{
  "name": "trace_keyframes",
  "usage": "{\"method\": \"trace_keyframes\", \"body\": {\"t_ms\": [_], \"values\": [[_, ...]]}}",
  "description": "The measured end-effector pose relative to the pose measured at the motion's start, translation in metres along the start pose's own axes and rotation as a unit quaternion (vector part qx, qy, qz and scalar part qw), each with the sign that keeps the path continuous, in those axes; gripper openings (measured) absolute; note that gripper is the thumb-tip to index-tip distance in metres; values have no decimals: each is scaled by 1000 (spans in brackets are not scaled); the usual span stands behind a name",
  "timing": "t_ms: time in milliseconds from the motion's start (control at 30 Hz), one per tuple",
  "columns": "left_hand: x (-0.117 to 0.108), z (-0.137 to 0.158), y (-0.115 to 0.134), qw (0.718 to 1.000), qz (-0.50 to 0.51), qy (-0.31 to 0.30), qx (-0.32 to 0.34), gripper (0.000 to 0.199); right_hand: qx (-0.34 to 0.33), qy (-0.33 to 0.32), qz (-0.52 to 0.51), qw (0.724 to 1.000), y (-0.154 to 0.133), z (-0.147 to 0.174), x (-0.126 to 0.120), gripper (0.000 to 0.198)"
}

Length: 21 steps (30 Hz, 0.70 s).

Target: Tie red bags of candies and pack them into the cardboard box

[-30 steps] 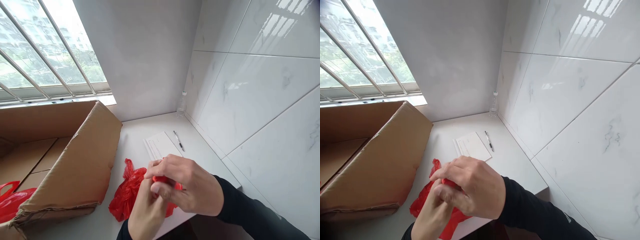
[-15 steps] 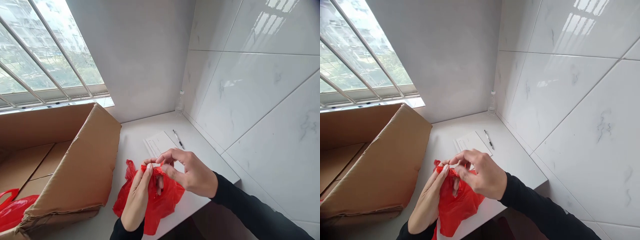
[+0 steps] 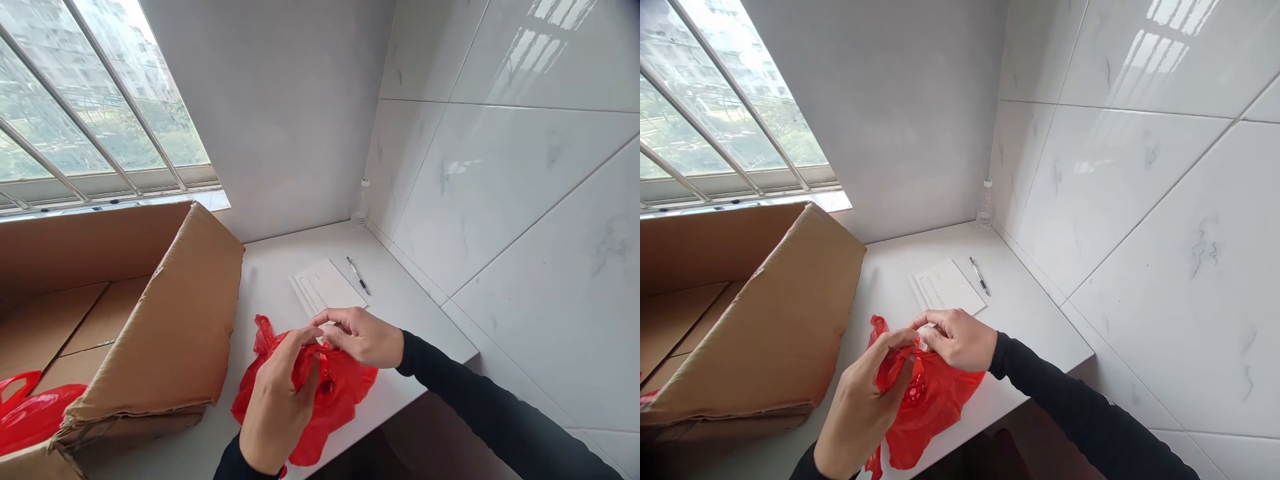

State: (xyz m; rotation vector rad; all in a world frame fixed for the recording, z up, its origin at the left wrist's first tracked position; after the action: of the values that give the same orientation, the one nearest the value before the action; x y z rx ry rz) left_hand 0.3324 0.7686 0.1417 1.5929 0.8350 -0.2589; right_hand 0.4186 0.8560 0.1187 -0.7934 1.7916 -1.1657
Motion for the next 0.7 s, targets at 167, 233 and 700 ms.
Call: {"method": "trace_keyframes", "body": {"t_ms": [167, 233, 700], "values": [[-5, 7, -2, 994, -12, 101, 37, 19, 8, -56, -65, 996, 7, 5, 10, 33], [-9, 8, 0, 991, -11, 126, 47, 15, 16, -42, -64, 997, 9, 7, 6, 29], [-14, 68, -33, 991, -98, 89, 20, 7, 37, 127, 90, 987, 33, 44, -49, 16]]}}
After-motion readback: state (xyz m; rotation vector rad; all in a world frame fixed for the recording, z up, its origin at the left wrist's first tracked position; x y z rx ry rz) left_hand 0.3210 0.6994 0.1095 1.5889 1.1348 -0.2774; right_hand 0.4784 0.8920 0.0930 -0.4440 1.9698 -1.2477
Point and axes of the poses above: each hand's wrist, its own z-axis away from the middle knuckle, its own x-axis out of the palm, y = z × x, the point moved 9 cm from there along -z, towards the middle knuckle, and after that the axes turned 12 degrees about -x, right-handed, at the moved point
